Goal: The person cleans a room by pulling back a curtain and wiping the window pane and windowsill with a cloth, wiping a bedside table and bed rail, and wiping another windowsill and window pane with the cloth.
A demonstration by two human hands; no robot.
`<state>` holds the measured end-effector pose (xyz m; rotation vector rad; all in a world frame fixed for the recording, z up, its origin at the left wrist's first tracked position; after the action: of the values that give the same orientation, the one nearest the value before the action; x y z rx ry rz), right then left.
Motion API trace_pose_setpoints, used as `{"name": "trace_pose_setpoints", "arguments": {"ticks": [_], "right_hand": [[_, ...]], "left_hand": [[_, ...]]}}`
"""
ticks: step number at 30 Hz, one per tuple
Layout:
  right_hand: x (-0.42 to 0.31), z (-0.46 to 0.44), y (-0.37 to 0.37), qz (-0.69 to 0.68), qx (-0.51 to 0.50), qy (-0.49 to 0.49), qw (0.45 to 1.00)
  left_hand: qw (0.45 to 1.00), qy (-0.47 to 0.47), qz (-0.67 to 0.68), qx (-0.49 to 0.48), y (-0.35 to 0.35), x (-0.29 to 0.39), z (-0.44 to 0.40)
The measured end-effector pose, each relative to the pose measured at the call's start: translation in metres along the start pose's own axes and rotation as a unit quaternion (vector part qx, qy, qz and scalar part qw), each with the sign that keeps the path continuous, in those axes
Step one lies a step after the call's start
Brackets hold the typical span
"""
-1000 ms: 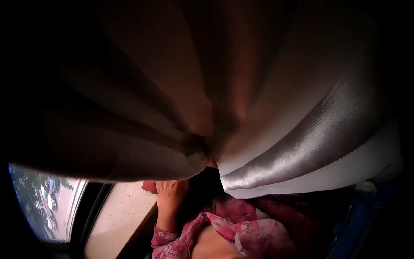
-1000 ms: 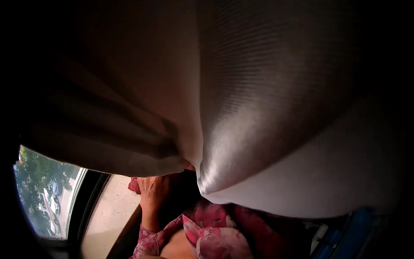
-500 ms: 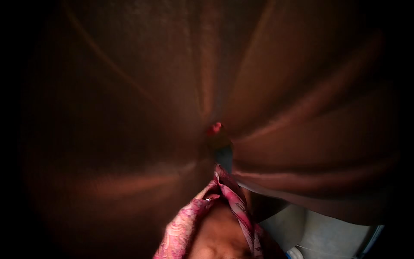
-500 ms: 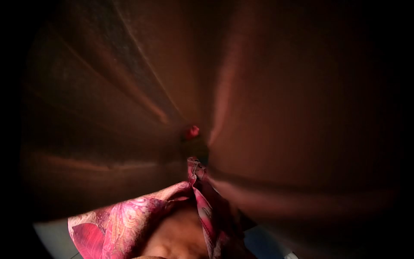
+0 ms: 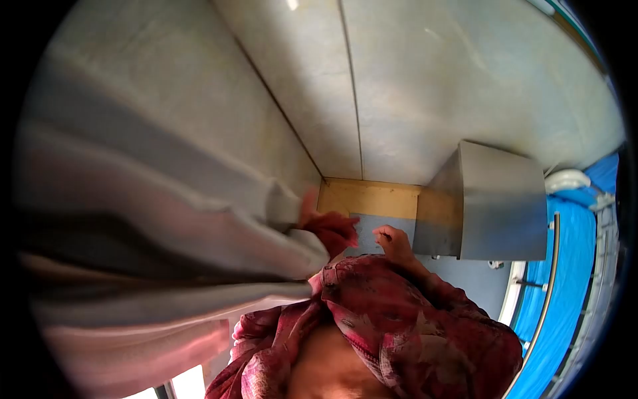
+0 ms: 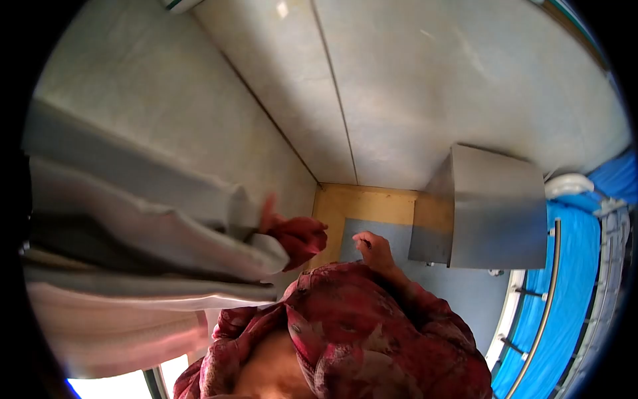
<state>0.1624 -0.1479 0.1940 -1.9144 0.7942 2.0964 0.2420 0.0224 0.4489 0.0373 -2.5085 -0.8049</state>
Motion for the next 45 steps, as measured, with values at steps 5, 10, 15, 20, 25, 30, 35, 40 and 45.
{"name": "trace_pose_setpoints", "arguments": {"ticks": [5, 10, 15, 20, 25, 30, 35, 40, 45], "right_hand": [[0.017, 0.055, 0.036, 0.012, 0.120, 0.015, 0.993], [-0.002, 0.114, 0.083, 0.069, 0.222, 0.042, 0.972], [-0.041, 0.085, 0.080, -0.009, 0.176, -0.017, 0.984], [-0.115, 0.080, 0.063, -0.104, 0.097, -0.039, 0.989], [-0.091, 0.080, 0.031, -0.161, 0.165, -0.088, 0.969], [-0.071, 0.060, 0.029, -0.130, 0.216, -0.082, 0.964], [-0.042, 0.084, 0.052, -0.021, 0.304, -0.086, 0.948], [-0.067, 0.117, 0.169, 0.211, 0.546, -0.024, 0.810], [0.053, 0.113, 0.213, 0.493, 0.453, -0.068, 0.740]], "left_hand": [[0.914, 0.245, 0.235, 0.223, 0.048, -0.027, 0.011], [0.743, 0.435, 0.453, 0.233, 0.032, -0.060, 0.024], [0.653, 0.503, 0.562, 0.070, -0.080, -0.072, 0.037], [0.632, 0.575, 0.508, -0.108, -0.145, -0.025, 0.077], [0.584, 0.628, 0.487, -0.165, -0.162, 0.001, 0.096], [0.618, 0.522, 0.523, -0.267, -0.180, -0.020, 0.092], [0.607, 0.501, 0.496, -0.367, -0.182, -0.023, 0.106], [0.613, 0.500, 0.430, -0.435, -0.214, -0.062, 0.137], [0.600, 0.515, 0.389, -0.473, -0.257, -0.075, 0.141]]}}
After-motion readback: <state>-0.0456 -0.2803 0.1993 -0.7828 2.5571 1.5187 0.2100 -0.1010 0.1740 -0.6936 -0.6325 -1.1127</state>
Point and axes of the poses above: each hand's wrist, its own z-axis away from the middle knuckle, its own y-axis out of the back of the hand, x = y × z, the point moved 7 cm from there along -z, towards the middle knuckle, and after that the axes turned 12 degrees about x, right-handed, at the moved point
